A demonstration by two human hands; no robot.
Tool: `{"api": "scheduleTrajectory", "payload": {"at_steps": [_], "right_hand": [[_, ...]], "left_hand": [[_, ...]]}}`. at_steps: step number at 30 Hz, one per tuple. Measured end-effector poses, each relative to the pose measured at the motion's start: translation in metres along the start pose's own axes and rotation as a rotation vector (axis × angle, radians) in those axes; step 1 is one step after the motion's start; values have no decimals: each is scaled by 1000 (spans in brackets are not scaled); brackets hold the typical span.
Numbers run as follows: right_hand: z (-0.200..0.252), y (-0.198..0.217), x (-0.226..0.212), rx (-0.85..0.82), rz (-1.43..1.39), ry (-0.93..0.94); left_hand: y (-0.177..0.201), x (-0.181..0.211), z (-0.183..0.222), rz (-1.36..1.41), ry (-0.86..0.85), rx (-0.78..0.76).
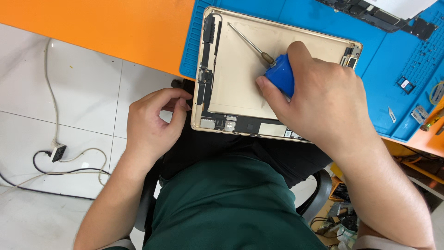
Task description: The person uses a blue electric screwdriver to remove screws from the back cover of a gold laptop. They hold the laptop steady with their left hand while operating the tool with their right hand, working across multiple screw locations on the chassis.
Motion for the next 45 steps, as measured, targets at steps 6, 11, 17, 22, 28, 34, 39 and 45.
{"api": "scheduleTrajectory", "payload": {"at_steps": [6,11,17,22,28,34,39,45], "right_hand": [[1,-2,3,30,15,30],[3,-4,4,34,-33,9],[3,-5,4,34,18,-8],[3,-4,3,6,21,-18],[4,-5,3,37,45,15],[4,-3,1,-18,71,-21],[5,0,1,-23,68,8],[7,-2,3,-2,63,34]], "left_hand": [[0,3,1,8,-17,5],[2,4,3,4,-8,14],[7,2,4,-19,1,24],[6,4,2,-3,-16,20],[6,4,1,12,-21,7],[8,5,2,10,-35,21],[7,4,2,5,-8,11],[9,9,3,-7,-24,27]]}}
Point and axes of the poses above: each hand's wrist, its own z-axis away from the middle knuckle, its own y-axis out of the back of the hand, x = y × z, the point moved 2 cm from there along -z, towards the middle knuckle, and after that the axes turned 1 degree about y, right-handed, at the moved point
